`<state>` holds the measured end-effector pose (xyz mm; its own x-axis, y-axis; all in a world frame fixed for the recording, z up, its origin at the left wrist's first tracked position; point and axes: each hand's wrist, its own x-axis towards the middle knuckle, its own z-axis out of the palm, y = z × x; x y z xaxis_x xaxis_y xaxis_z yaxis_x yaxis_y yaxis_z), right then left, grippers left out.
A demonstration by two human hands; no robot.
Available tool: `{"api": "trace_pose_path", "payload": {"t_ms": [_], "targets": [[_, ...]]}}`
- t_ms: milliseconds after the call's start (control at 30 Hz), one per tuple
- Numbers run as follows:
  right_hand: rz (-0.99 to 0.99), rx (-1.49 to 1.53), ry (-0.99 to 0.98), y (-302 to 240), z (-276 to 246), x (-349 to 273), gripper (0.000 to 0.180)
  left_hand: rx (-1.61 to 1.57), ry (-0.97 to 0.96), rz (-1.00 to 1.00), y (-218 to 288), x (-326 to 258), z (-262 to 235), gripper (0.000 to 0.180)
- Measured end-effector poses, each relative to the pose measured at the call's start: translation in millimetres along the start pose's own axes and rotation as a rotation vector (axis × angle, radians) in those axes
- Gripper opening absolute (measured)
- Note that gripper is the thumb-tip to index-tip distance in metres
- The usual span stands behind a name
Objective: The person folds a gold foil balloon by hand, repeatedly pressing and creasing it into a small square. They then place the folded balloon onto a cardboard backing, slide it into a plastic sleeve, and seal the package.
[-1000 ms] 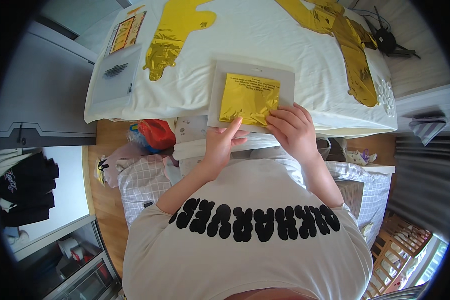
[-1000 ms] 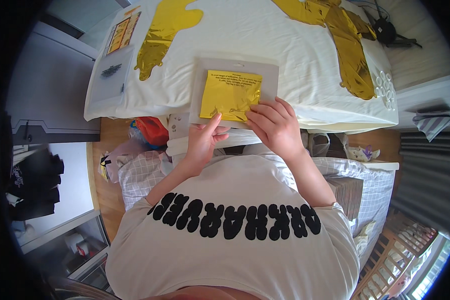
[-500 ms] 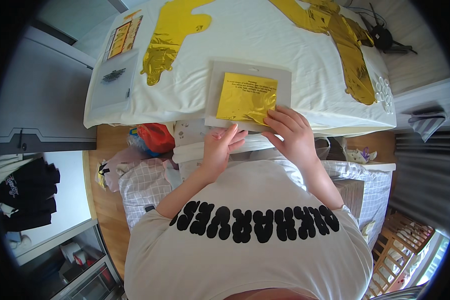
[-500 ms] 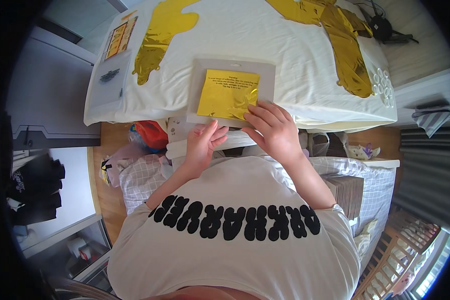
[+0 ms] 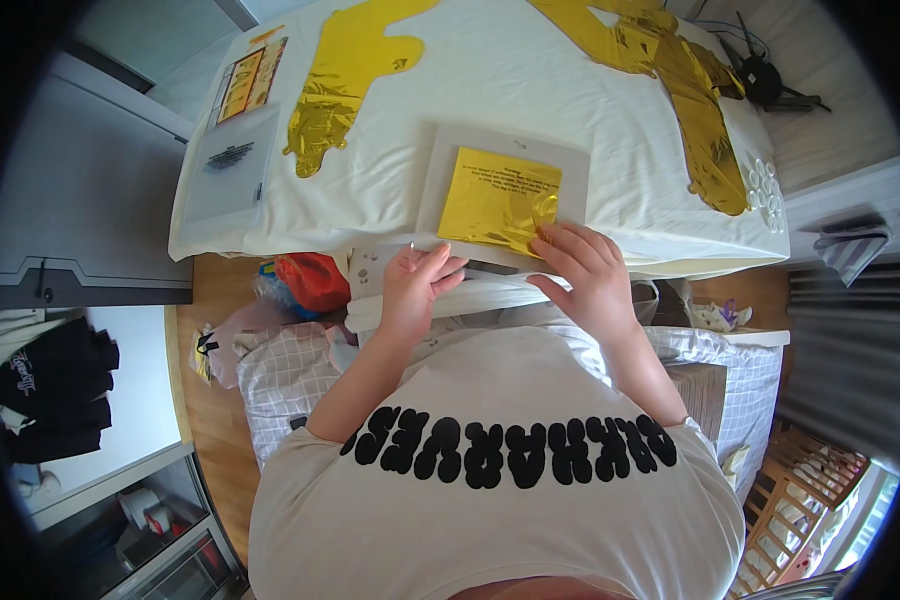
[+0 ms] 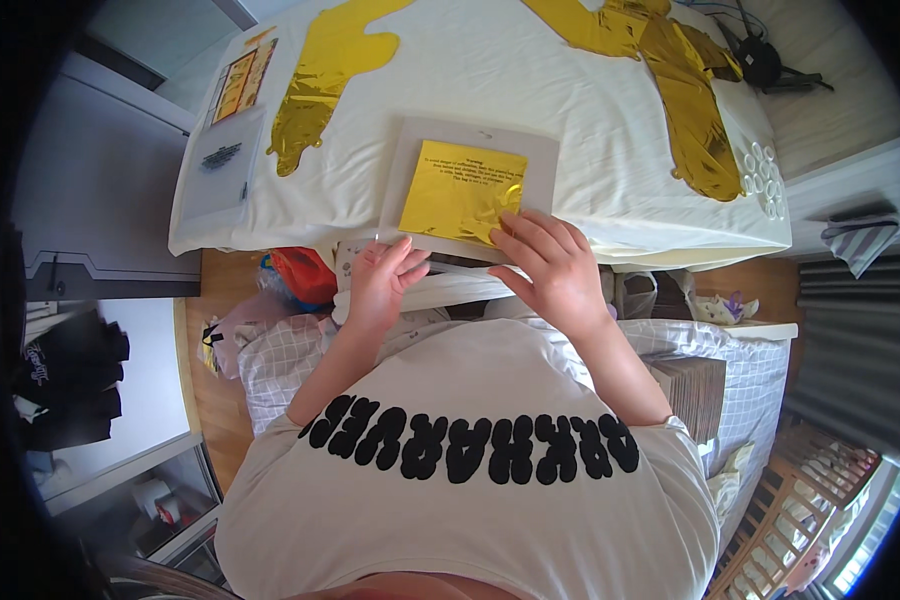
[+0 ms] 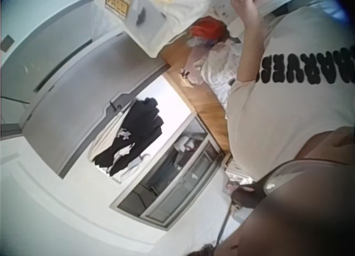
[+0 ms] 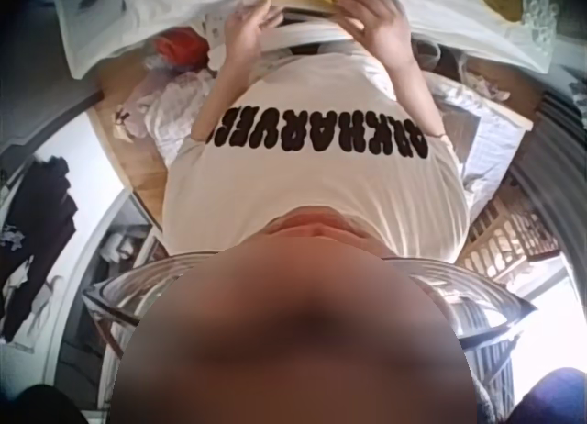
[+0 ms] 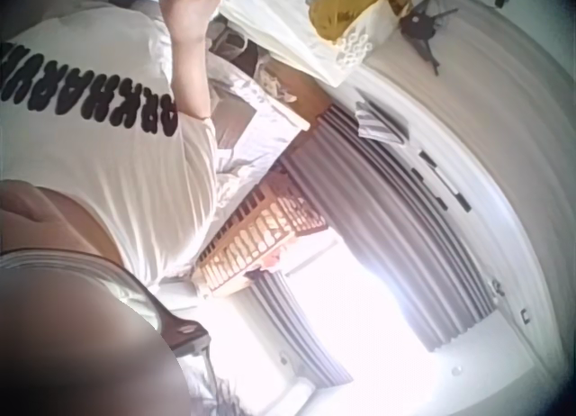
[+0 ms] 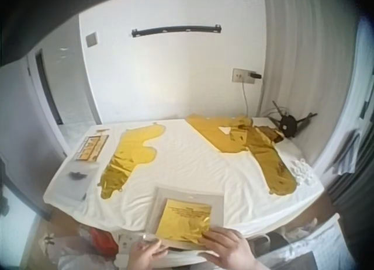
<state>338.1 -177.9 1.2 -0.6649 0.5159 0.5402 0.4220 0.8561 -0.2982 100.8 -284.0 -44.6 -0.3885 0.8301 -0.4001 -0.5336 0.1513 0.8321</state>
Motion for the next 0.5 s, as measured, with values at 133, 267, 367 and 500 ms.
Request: {"api": "trace_pose_path", "payload": {"t_ms": [133, 267, 367, 500], "targets": [[0.03, -0.015, -0.002, -3, 3, -1, 0.033, -0.018, -0.022, -0.074, -5, -1, -2, 0.029], [0.031, -0.044, 0.016, -4, 3, -1, 0.032, -0.018, -0.037, -0.075, -2, -3, 0, 0.029], [0.038, -0.035, 0.03, -3, 5, -3, 0.031, -0.031, -0.044, -0.042, 1, -7, 4, 0.028], [0.049, 0.023, 0.012, -15, 4, -3, 0.035, 0.029, -0.13, 0.008, -6, -6, 3, 0.03]]}}
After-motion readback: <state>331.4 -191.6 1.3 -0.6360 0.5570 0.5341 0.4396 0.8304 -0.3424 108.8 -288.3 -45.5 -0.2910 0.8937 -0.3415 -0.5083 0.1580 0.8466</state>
